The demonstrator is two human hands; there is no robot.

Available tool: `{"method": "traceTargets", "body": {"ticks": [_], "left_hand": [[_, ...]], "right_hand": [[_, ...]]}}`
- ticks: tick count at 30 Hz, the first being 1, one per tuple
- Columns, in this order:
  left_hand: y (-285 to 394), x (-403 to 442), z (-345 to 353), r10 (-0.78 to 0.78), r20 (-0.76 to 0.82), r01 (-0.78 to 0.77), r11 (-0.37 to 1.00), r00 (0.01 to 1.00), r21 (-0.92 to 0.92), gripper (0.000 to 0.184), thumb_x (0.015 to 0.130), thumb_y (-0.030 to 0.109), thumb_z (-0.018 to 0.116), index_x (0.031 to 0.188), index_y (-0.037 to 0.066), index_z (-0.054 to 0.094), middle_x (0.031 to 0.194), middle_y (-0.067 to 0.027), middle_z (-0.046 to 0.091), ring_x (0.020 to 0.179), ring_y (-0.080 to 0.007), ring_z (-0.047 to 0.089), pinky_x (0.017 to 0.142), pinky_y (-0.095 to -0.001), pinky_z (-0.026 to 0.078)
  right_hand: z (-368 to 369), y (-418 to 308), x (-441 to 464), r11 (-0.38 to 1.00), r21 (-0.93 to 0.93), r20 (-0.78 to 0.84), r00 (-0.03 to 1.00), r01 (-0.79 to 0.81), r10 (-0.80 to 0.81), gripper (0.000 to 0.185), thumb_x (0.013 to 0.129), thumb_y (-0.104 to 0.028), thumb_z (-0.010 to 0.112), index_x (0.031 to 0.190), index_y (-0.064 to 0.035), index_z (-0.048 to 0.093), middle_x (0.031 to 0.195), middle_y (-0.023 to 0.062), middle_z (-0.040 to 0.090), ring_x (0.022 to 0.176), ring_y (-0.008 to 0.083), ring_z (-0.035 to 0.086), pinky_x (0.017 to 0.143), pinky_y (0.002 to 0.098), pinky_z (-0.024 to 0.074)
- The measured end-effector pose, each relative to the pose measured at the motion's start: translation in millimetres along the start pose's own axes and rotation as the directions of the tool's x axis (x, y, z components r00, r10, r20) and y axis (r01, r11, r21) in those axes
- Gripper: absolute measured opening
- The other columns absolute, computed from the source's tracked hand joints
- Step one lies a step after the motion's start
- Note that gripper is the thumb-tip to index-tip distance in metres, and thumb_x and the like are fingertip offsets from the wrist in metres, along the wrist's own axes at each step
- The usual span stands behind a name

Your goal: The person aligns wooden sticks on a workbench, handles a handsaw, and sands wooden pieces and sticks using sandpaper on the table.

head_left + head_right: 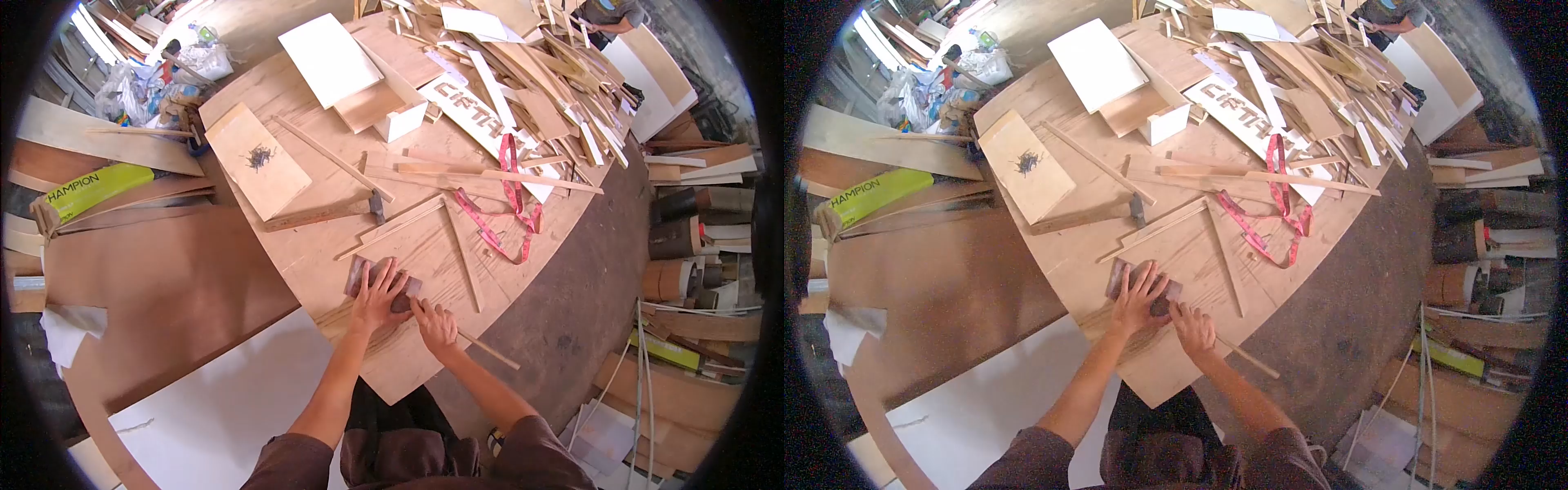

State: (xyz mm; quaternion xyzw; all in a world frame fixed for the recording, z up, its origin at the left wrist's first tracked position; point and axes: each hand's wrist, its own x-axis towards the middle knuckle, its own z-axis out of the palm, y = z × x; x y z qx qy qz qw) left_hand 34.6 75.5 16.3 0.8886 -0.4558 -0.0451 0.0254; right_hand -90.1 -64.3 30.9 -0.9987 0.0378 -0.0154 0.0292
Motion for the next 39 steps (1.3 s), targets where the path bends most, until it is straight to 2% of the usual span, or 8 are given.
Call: {"method": "traceTargets", "body": {"ticks": [4, 9, 13, 19, 22, 29, 34, 39], "left_hand": [[-2, 1, 4, 0.017, -0.005, -0.018, 0.999, 1.000, -0.039, 0.101, 0.076, 0.081, 0.050, 0.154, 0.019, 0.035, 0.165, -0.0128, 0.020, 0.154, -0.0252, 0.011, 0.121, -0.0629, 0.004], [-1, 0, 1, 0.011, -0.005, -0.011, 0.999, 1.000, -0.035, 0.099, 0.077, 0.080, 0.051, 0.154, 0.019, 0.036, 0.164, -0.0134, 0.020, 0.153, -0.0254, 0.013, 0.121, -0.0631, 0.004], [-1, 1, 4, 0.011, 0.004, -0.011, 1.000, 1.000, -0.005, 0.099, 0.076, 0.079, 0.053, 0.153, 0.018, 0.037, 0.164, -0.0143, 0.021, 0.153, -0.0254, 0.013, 0.121, -0.0635, 0.003], [-1, -1, 2, 0.016, -0.012, -0.016, 0.999, 1.000, -0.030, 0.098, 0.076, 0.079, 0.053, 0.153, 0.019, 0.038, 0.164, -0.0138, 0.021, 0.153, -0.0249, 0.013, 0.121, -0.0634, 0.003], [-1, 0, 2, 0.023, -0.030, -0.023, 1.000, 0.999, 0.016, 0.104, 0.073, 0.081, 0.055, 0.152, 0.017, 0.037, 0.163, -0.0151, 0.022, 0.152, -0.0273, 0.017, 0.121, -0.0630, 0.007], [-2, 0, 5, 0.005, -0.046, -0.011, 0.993, 0.999, -0.121, 0.101, 0.075, 0.079, 0.054, 0.154, 0.018, 0.036, 0.164, -0.0137, 0.021, 0.154, -0.0248, 0.011, 0.120, -0.0634, 0.003], [-2, 1, 6, 0.019, -0.008, -0.019, 0.999, 1.000, -0.026, 0.102, 0.075, 0.080, 0.053, 0.154, 0.018, 0.036, 0.164, -0.0138, 0.021, 0.154, -0.0254, 0.012, 0.121, -0.0630, 0.002], [-3, -2, 8, 0.020, -0.024, -0.022, 0.994, 1.000, -0.104, 0.101, 0.075, 0.079, 0.054, 0.154, 0.018, 0.036, 0.164, -0.0141, 0.020, 0.154, -0.0253, 0.012, 0.121, -0.0631, 0.001]], "right_hand": [[-1, 30, 8, 0.970, 0.040, 0.000, 0.970, 0.242, -0.242, 0.043, 0.085, -0.018, 0.062, 0.128, -0.0159, 0.058, 0.099, 0.0003, 0.061, 0.074, 0.0194, 0.066, 0.057, 0.0362, 0.0534], [3, 7, 2, 0.999, 0.035, -0.027, 1.000, 0.013, -0.012, 0.040, 0.084, -0.018, 0.062, 0.124, -0.0158, 0.061, 0.095, 0.0012, 0.060, 0.069, 0.0181, 0.065, 0.055, 0.0351, 0.0529], [-8, 20, 1, 0.970, 0.096, -0.078, 0.973, 0.225, -0.218, 0.041, 0.081, -0.011, 0.062, 0.121, -0.0137, 0.065, 0.090, 0.0028, 0.062, 0.067, 0.0223, 0.065, 0.055, 0.0363, 0.0534], [-6, -4, -1, 0.999, 0.046, -0.089, 0.996, 0.013, -0.009, 0.041, 0.081, -0.016, 0.063, 0.122, -0.0163, 0.062, 0.094, 0.0000, 0.058, 0.071, 0.0175, 0.063, 0.054, 0.0321, 0.0513], [-8, 11, -3, 0.976, 0.032, -0.110, 0.971, 0.216, -0.211, 0.040, 0.081, -0.015, 0.063, 0.121, -0.0161, 0.062, 0.093, 0.0002, 0.058, 0.072, 0.0177, 0.063, 0.055, 0.0324, 0.0508], [-5, 1, 3, 1.000, 0.009, -0.094, 0.995, 0.022, -0.022, 0.038, 0.083, -0.012, 0.061, 0.120, -0.0150, 0.064, 0.093, 0.0004, 0.059, 0.070, 0.0207, 0.062, 0.057, 0.0366, 0.0513], [-5, 18, 1, 0.976, 0.052, -0.064, 0.976, 0.211, -0.208, 0.044, 0.083, -0.012, 0.061, 0.127, -0.0155, 0.062, 0.094, 0.0011, 0.060, 0.071, 0.0218, 0.063, 0.058, 0.0370, 0.0526], [1, -5, -5, 0.998, 0.057, -0.042, 0.999, -0.029, 0.031, 0.047, 0.083, -0.015, 0.061, 0.130, -0.0187, 0.059, 0.097, -0.0002, 0.060, 0.076, 0.0196, 0.063, 0.058, 0.0352, 0.0517]]}}
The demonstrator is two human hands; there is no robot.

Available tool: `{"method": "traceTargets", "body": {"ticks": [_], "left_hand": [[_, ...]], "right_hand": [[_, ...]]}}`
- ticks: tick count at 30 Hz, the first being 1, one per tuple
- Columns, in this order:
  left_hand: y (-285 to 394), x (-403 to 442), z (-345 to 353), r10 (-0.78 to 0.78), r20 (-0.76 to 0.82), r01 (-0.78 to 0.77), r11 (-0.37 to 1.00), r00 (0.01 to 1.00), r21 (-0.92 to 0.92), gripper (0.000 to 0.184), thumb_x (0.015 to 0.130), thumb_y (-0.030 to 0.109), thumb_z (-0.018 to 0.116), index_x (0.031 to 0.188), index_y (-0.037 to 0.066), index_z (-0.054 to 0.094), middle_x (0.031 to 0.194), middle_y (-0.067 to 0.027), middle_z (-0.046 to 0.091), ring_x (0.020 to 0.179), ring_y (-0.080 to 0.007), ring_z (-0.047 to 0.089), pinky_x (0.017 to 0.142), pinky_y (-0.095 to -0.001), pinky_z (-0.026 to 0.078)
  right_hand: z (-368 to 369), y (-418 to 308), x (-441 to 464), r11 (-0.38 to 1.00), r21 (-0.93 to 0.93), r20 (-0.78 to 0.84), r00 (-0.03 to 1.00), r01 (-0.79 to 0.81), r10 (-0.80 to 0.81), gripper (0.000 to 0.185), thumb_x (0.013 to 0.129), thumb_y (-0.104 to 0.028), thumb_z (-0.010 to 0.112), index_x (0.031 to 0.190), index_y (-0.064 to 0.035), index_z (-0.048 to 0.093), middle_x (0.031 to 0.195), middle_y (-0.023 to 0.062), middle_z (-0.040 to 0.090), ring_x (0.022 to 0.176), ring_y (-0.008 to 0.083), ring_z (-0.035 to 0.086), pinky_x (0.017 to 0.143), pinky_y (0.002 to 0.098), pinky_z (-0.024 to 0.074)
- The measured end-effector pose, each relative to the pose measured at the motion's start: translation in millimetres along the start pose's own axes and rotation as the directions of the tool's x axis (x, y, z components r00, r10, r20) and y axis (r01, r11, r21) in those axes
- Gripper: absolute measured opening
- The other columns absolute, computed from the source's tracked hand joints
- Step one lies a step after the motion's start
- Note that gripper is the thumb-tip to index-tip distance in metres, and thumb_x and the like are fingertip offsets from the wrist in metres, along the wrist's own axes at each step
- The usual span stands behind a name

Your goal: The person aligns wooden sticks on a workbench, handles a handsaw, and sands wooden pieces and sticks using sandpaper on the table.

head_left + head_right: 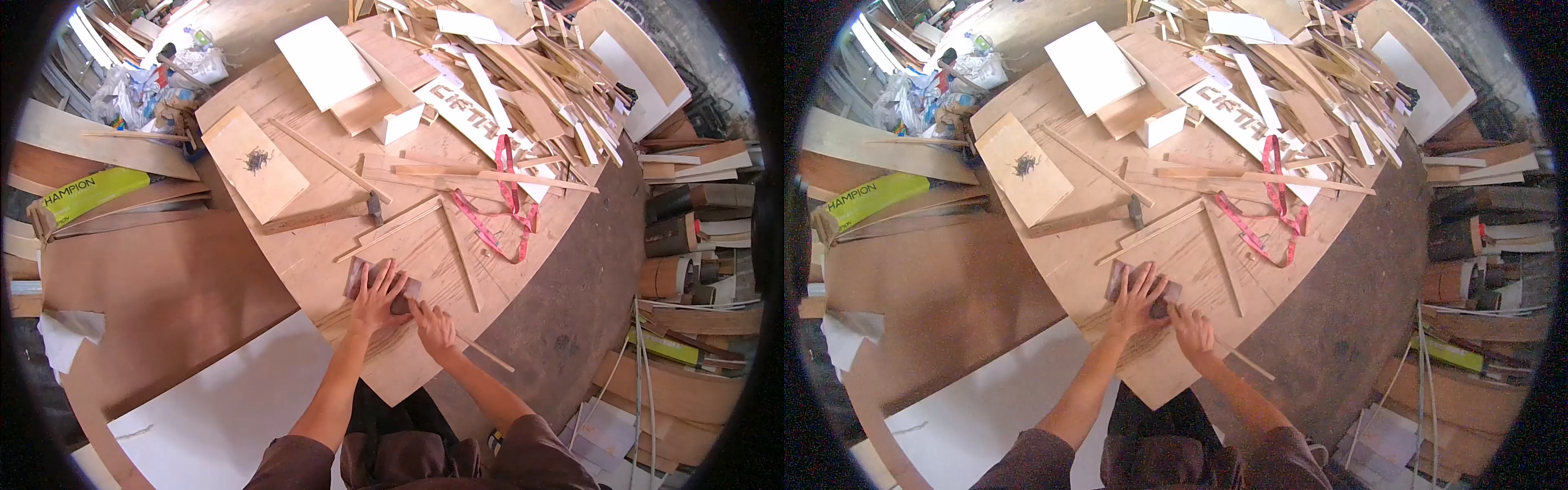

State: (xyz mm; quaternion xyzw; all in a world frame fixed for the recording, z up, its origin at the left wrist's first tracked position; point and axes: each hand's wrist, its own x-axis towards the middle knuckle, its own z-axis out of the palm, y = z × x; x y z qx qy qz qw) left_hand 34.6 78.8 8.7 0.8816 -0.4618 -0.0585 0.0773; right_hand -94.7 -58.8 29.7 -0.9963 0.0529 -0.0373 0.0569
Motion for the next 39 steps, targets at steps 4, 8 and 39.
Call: {"method": "traceTargets", "body": {"ticks": [4, 8, 39], "left_hand": [[-1, 3, -1, 0.011, 0.011, -0.012, 0.997, 1.000, 0.073, 0.104, 0.073, 0.081, 0.054, 0.154, 0.018, 0.036, 0.164, -0.0147, 0.020, 0.154, -0.0250, 0.012, 0.120, -0.0634, 0.002], [0, 2, 1, 0.004, -0.037, -0.004, 1.000, 0.999, 0.010, 0.104, 0.072, 0.082, 0.054, 0.153, 0.018, 0.038, 0.164, -0.0152, 0.022, 0.153, -0.0252, 0.014, 0.120, -0.0633, 0.002], [0, 3, 0, 0.003, 0.030, -0.006, 0.995, 1.000, 0.096, 0.109, 0.071, 0.085, 0.054, 0.155, 0.018, 0.034, 0.165, -0.0142, 0.016, 0.154, -0.0259, 0.009, 0.120, -0.0646, 0.002]], "right_hand": [[-7, 16, 1, 0.987, 0.017, -0.009, 0.987, 0.163, -0.163, 0.047, 0.083, -0.014, 0.061, 0.129, -0.0178, 0.059, 0.096, 0.0007, 0.061, 0.077, 0.0209, 0.063, 0.058, 0.0361, 0.0522], [-4, 19, 19, 0.998, 0.043, -0.032, 0.999, 0.043, -0.042, 0.046, 0.081, -0.008, 0.060, 0.126, -0.0168, 0.063, 0.094, 0.0027, 0.062, 0.072, 0.0228, 0.064, 0.056, 0.0386, 0.0529], [-2, -1, -4, 0.999, 0.028, -0.028, 0.999, 0.045, -0.044, 0.047, 0.083, -0.011, 0.060, 0.129, -0.0165, 0.062, 0.095, 0.0027, 0.062, 0.072, 0.0227, 0.064, 0.058, 0.0380, 0.0548]]}}
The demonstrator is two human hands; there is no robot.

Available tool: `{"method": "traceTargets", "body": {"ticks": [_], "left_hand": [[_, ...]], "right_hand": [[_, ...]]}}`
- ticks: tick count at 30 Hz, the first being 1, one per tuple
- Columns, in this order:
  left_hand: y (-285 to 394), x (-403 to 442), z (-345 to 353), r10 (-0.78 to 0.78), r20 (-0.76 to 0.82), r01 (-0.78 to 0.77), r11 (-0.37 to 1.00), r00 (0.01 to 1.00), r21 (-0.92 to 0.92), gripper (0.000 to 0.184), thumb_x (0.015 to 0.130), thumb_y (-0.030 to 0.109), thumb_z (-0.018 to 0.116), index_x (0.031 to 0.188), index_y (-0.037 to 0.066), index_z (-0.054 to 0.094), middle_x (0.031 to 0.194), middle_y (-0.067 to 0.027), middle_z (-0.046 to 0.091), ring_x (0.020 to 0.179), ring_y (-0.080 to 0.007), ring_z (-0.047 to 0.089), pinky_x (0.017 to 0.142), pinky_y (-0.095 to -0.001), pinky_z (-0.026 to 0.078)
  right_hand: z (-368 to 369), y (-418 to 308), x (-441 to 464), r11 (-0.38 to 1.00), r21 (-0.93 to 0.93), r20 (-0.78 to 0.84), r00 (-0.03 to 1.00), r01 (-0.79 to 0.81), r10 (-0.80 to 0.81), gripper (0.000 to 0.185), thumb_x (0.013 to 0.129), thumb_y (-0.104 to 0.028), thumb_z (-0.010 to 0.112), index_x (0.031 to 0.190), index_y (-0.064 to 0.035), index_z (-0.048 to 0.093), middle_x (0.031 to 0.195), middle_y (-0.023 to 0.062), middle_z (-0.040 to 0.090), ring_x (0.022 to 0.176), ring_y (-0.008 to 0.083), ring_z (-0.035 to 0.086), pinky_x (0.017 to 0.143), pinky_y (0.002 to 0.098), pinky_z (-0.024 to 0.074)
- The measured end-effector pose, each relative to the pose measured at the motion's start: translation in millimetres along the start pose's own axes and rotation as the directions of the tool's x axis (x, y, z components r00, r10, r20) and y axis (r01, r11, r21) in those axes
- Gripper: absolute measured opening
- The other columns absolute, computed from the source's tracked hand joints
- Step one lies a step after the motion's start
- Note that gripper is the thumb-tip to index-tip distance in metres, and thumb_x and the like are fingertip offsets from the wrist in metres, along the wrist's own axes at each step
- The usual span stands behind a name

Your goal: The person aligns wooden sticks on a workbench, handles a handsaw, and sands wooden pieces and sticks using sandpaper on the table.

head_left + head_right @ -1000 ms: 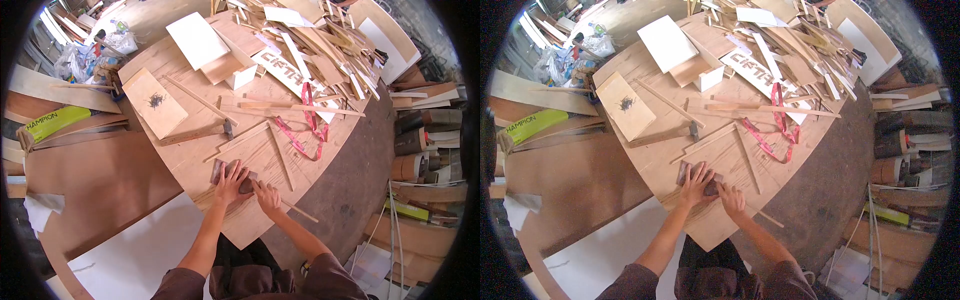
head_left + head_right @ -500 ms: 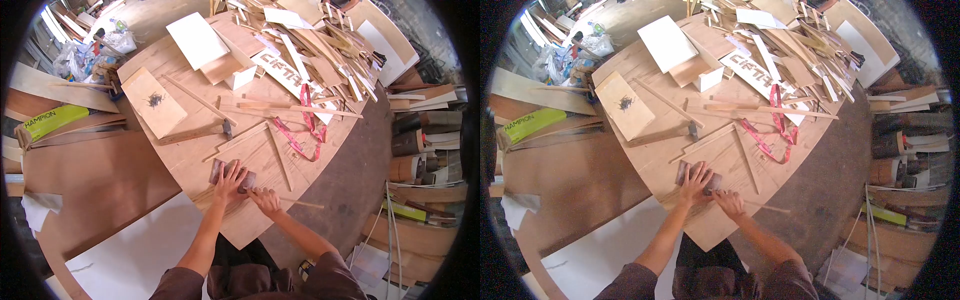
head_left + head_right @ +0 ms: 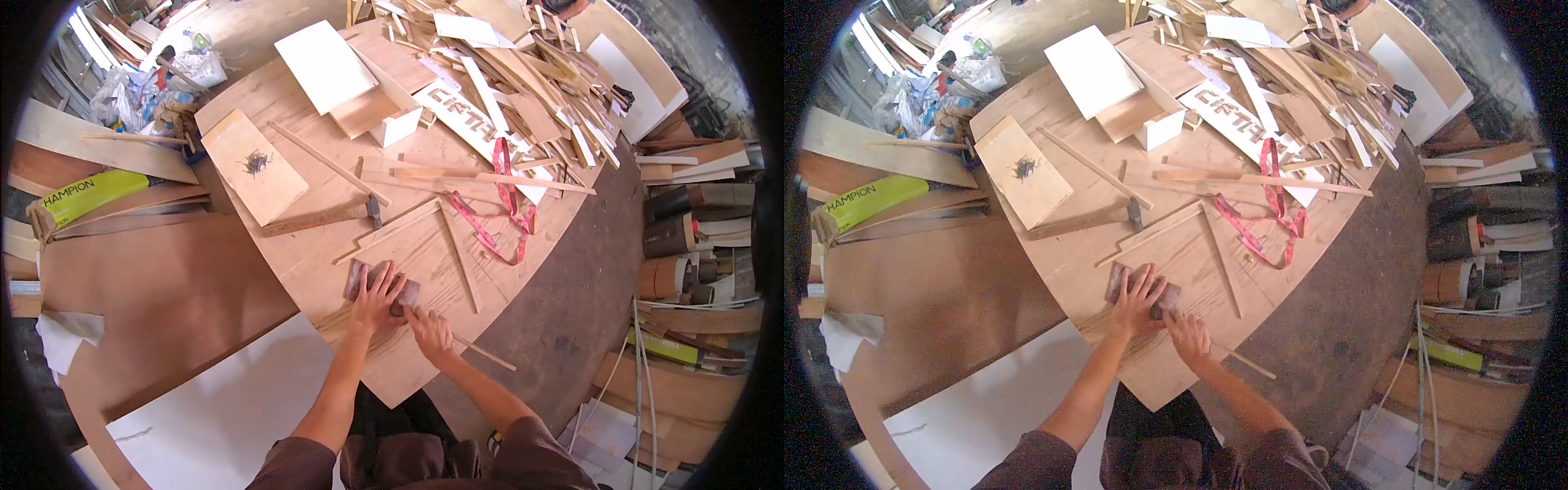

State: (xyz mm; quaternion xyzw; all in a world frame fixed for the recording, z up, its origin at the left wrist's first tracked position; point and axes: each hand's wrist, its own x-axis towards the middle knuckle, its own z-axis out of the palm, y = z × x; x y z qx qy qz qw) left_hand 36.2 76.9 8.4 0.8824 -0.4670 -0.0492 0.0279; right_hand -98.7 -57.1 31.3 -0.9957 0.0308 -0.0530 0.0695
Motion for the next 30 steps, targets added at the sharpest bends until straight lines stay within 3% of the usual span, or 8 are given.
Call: {"method": "traceTargets", "body": {"ticks": [3, 9, 15, 18, 21, 26, 28, 30], "left_hand": [[2, 0, 0, 0.009, 0.019, -0.010, 1.000, 1.000, 0.014, 0.108, 0.071, 0.084, 0.054, 0.154, 0.018, 0.034, 0.165, -0.0140, 0.016, 0.154, -0.0258, 0.009, 0.120, -0.0644, 0.002], [1, -5, 0, 0.004, -0.040, -0.006, 0.998, 0.999, -0.070, 0.109, 0.069, 0.081, 0.059, 0.153, 0.017, 0.035, 0.164, -0.0149, 0.021, 0.153, -0.0272, 0.013, 0.121, -0.0636, 0.005], [-1, -1, -4, 0.003, -0.013, -0.004, 0.999, 1.000, -0.047, 0.105, 0.072, 0.080, 0.057, 0.154, 0.019, 0.035, 0.164, -0.0143, 0.019, 0.154, -0.0258, 0.011, 0.121, -0.0633, 0.003], [1, -2, -5, -0.009, -0.024, 0.006, 0.996, 1.000, -0.090, 0.106, 0.071, 0.081, 0.057, 0.154, 0.019, 0.035, 0.165, -0.0141, 0.018, 0.154, -0.0258, 0.012, 0.121, -0.0632, 0.002], [-1, 0, -9, -0.005, -0.006, 0.005, 0.998, 1.000, -0.070, 0.108, 0.070, 0.082, 0.057, 0.154, 0.019, 0.034, 0.165, -0.0139, 0.017, 0.154, -0.0258, 0.011, 0.121, -0.0629, 0.002], [-1, -1, 0, -0.009, -0.006, 0.009, 0.994, 1.000, -0.109, 0.108, 0.071, 0.084, 0.056, 0.154, 0.018, 0.035, 0.165, -0.0135, 0.017, 0.154, -0.0264, 0.011, 0.121, -0.0628, 0.002], [1, -2, -1, -0.016, -0.039, 0.011, 0.993, 0.999, -0.119, 0.108, 0.071, 0.085, 0.055, 0.154, 0.018, 0.036, 0.165, -0.0131, 0.016, 0.154, -0.0265, 0.010, 0.121, -0.0630, 0.001], [0, 0, -2, -0.023, -0.012, 0.022, 0.994, 1.000, -0.103, 0.109, 0.070, 0.085, 0.054, 0.154, 0.018, 0.035, 0.166, -0.0129, 0.015, 0.154, -0.0264, 0.009, 0.121, -0.0630, 0.001]], "right_hand": [[-4, 16, -2, 0.992, 0.050, 0.032, 0.993, 0.115, -0.117, 0.046, 0.084, -0.010, 0.059, 0.129, -0.0162, 0.062, 0.095, 0.0029, 0.062, 0.071, 0.0244, 0.065, 0.058, 0.0393, 0.0542], [-1, 3, 9, 0.997, 0.014, -0.008, 0.998, -0.070, 0.070, 0.046, 0.082, -0.009, 0.060, 0.127, -0.0189, 0.063, 0.090, 0.0026, 0.060, 0.072, 0.0238, 0.064, 0.057, 0.0384, 0.0534], [-5, 22, 9, 0.980, -0.010, 0.101, 0.975, 0.198, -0.196, 0.042, 0.085, -0.016, 0.060, 0.126, -0.0166, 0.060, 0.098, 0.0020, 0.060, 0.077, 0.0216, 0.065, 0.060, 0.0364, 0.0544], [-3, 11, 12, 0.996, -0.092, -0.006, 1.000, 0.004, -0.004, 0.040, 0.085, -0.016, 0.060, 0.124, -0.0143, 0.061, 0.098, 0.0021, 0.061, 0.075, 0.0207, 0.064, 0.058, 0.0348, 0.0536], [-3, 5, -4, 0.990, -0.095, 0.130, 0.988, 0.101, -0.088, 0.043, 0.084, -0.016, 0.060, 0.127, -0.0140, 0.060, 0.099, 0.0020, 0.061, 0.077, 0.0202, 0.064, 0.059, 0.0348, 0.0534], [-3, 30, 10, 0.982, -0.034, 0.036, 0.982, 0.186, -0.185, 0.047, 0.083, -0.012, 0.061, 0.130, -0.0149, 0.061, 0.095, 0.0031, 0.062, 0.074, 0.0224, 0.065, 0.059, 0.0358, 0.0560], [3, 15, 6, 0.995, -0.071, 0.023, 0.997, -0.069, 0.071, 0.047, 0.083, -0.012, 0.061, 0.130, -0.0155, 0.061, 0.094, 0.0024, 0.061, 0.074, 0.0212, 0.064, 0.058, 0.0355, 0.0546], [0, 12, -1, 0.999, -0.053, 0.036, 0.999, -0.004, 0.006, 0.047, 0.082, -0.011, 0.061, 0.129, -0.0155, 0.062, 0.093, 0.0022, 0.061, 0.074, 0.0211, 0.064, 0.057, 0.0357, 0.0540]]}}
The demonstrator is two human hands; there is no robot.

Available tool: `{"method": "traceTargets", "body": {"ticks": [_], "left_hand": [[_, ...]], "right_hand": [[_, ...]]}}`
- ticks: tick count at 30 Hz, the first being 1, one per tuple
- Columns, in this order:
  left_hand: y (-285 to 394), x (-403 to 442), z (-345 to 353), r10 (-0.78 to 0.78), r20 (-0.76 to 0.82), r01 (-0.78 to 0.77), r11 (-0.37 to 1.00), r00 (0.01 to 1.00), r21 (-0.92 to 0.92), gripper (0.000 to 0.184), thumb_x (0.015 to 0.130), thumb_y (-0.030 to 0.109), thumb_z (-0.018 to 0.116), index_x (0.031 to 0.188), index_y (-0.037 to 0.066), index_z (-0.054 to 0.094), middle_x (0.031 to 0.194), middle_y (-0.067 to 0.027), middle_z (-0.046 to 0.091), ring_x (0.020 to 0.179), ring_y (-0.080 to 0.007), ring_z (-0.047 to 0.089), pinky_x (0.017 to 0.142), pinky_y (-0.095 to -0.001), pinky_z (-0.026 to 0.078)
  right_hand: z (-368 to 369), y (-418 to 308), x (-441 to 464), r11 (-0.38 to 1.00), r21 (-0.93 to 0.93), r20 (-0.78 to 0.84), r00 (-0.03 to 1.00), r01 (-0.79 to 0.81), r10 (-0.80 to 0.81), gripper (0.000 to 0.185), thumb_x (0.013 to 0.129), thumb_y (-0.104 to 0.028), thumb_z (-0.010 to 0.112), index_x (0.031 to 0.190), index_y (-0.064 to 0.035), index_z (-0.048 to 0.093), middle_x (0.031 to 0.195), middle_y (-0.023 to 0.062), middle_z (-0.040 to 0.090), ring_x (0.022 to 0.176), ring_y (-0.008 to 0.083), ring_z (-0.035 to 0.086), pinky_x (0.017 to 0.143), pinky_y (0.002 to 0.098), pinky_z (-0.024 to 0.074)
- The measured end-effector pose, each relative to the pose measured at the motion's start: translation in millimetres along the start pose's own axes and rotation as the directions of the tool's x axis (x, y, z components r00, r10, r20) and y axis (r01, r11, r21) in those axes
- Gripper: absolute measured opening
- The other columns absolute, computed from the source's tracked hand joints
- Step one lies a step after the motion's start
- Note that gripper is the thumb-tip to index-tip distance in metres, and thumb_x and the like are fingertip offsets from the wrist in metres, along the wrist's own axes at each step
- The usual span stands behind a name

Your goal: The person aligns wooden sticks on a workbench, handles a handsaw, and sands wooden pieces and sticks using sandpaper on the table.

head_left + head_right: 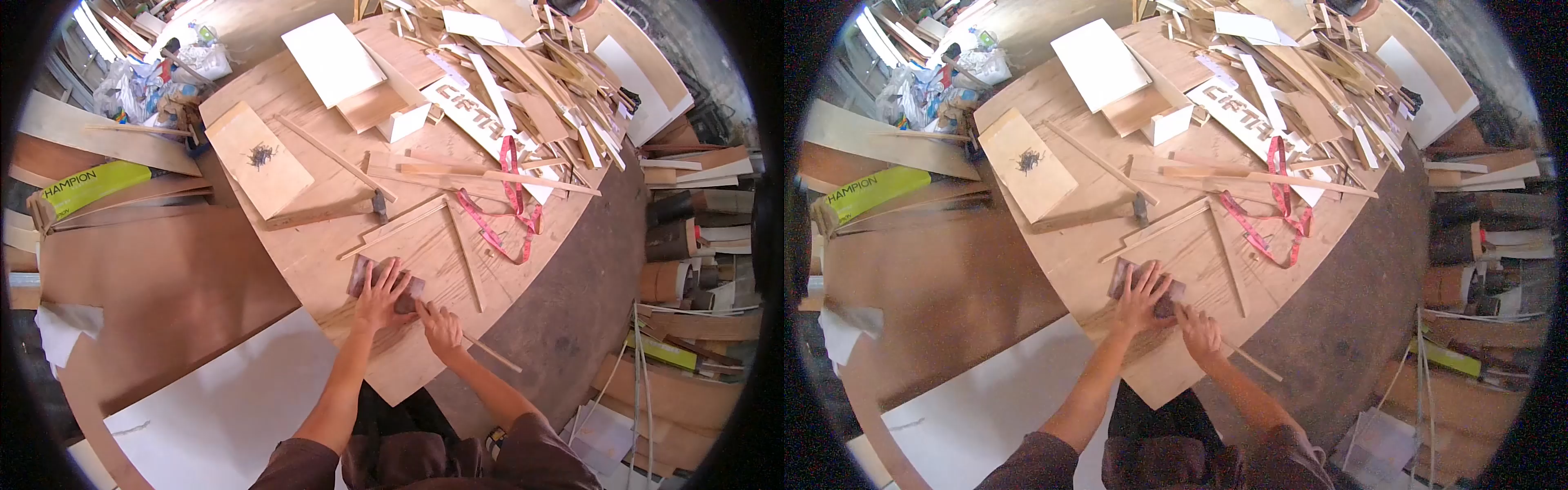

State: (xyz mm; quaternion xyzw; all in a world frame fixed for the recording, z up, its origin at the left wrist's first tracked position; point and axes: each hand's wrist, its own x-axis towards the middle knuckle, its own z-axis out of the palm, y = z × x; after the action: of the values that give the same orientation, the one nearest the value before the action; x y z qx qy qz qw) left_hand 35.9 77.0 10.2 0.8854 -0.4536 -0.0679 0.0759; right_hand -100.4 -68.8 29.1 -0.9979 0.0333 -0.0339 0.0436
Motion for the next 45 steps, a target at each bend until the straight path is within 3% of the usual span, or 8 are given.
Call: {"method": "traceTargets", "body": {"ticks": [5, 6, 9, 17, 27, 32, 36, 45], "left_hand": [[1, 1, 1, 0.002, 0.033, -0.003, 0.999, 0.999, 0.045, 0.110, 0.070, 0.087, 0.052, 0.155, 0.019, 0.034, 0.166, -0.0126, 0.015, 0.154, -0.0258, 0.008, 0.121, -0.0629, 0.000], [2, 0, -1, -0.002, 0.041, 0.000, 0.998, 0.999, 0.057, 0.109, 0.071, 0.087, 0.052, 0.155, 0.020, 0.034, 0.166, -0.0125, 0.016, 0.154, -0.0256, 0.008, 0.121, -0.0626, 0.001], [1, -1, -4, 0.013, 0.059, -0.018, 0.997, 0.998, 0.076, 0.108, 0.071, 0.086, 0.052, 0.156, 0.022, 0.033, 0.166, -0.0124, 0.016, 0.154, -0.0253, 0.009, 0.121, -0.0620, 0.002], [0, 1, 6, 0.062, 0.025, -0.062, 0.998, 0.998, 0.014, 0.105, 0.070, 0.084, 0.055, 0.155, 0.028, 0.033, 0.165, -0.0112, 0.017, 0.153, -0.0251, 0.013, 0.121, -0.0620, 0.004], [-1, 0, 9, 0.033, 0.013, -0.033, 0.999, 0.999, -0.018, 0.101, 0.071, 0.082, 0.057, 0.153, 0.025, 0.038, 0.165, -0.0095, 0.020, 0.153, -0.0216, 0.014, 0.122, -0.0622, 0.004], [-3, -1, 11, 0.043, -0.073, -0.043, 0.999, 0.996, -0.007, 0.101, 0.068, 0.079, 0.062, 0.150, 0.023, 0.043, 0.163, -0.0098, 0.025, 0.152, -0.0211, 0.017, 0.122, -0.0609, 0.004], [-1, 0, 10, 0.027, -0.098, -0.034, 0.997, 0.995, -0.066, 0.100, 0.068, 0.077, 0.064, 0.149, 0.023, 0.045, 0.163, -0.0091, 0.026, 0.152, -0.0212, 0.018, 0.122, -0.0600, 0.005], [-1, -1, 7, 0.024, -0.036, -0.027, 0.997, 0.999, -0.075, 0.101, 0.069, 0.076, 0.065, 0.151, 0.023, 0.040, 0.164, -0.0075, 0.024, 0.153, -0.0206, 0.016, 0.122, -0.0600, 0.003]], "right_hand": [[18, 46, 6, 0.981, -0.094, -0.141, 0.973, 0.170, -0.182, 0.046, 0.082, -0.009, 0.061, 0.127, -0.0142, 0.064, 0.092, 0.0032, 0.061, 0.071, 0.0225, 0.065, 0.054, 0.0370, 0.0531], [0, 40, 26, 1.000, -0.017, -0.042, 0.999, -0.006, 0.005, 0.047, 0.082, -0.009, 0.062, 0.129, -0.0140, 0.064, 0.089, 0.0035, 0.061, 0.068, 0.0230, 0.065, 0.053, 0.0370, 0.0526], [3, 19, 17, 0.995, 0.036, 0.047, 0.995, -0.092, 0.091, 0.053, 0.083, -0.012, 0.060, 0.136, -0.0133, 0.056, 0.100, 0.0063, 0.060, 0.076, 0.0233, 0.066, 0.062, 0.0353, 0.0539], [-20, 37, 37, 0.995, 0.043, -0.127, 0.988, -0.086, 0.091, 0.048, 0.085, -0.005, 0.059, 0.130, -0.0192, 0.063, 0.082, 0.0053, 0.062, 0.067, 0.0242, 0.065, 0.055, 0.0376, 0.0538], [1, 4, 26, 0.997, 0.031, 0.045, 0.997, -0.068, 0.066, 0.051, 0.083, -0.013, 0.062, 0.133, -0.0188, 0.058, 0.090, 0.0025, 0.061, 0.073, 0.0221, 0.066, 0.058, 0.0361, 0.0547], [-3, 11, 11, 0.986, 0.031, 0.030, 0.986, 0.166, -0.166, 0.044, 0.081, -0.016, 0.064, 0.125, -0.0163, 0.061, 0.092, 0.0027, 0.060, 0.072, 0.0219, 0.065, 0.055, 0.0355, 0.0540], [-2, 0, 19, 0.998, -0.056, -0.064, 0.998, -0.005, 0.001, 0.041, 0.083, -0.016, 0.063, 0.124, -0.0127, 0.061, 0.089, 0.0033, 0.060, 0.071, 0.0214, 0.065, 0.054, 0.0337, 0.0527], [8, -8, 19, 0.988, -0.153, -0.061, 0.998, 0.007, -0.017, 0.039, 0.081, -0.017, 0.063, 0.120, -0.0148, 0.065, 0.089, 0.0007, 0.058, 0.063, 0.0191, 0.061, 0.051, 0.0345, 0.0497]]}}
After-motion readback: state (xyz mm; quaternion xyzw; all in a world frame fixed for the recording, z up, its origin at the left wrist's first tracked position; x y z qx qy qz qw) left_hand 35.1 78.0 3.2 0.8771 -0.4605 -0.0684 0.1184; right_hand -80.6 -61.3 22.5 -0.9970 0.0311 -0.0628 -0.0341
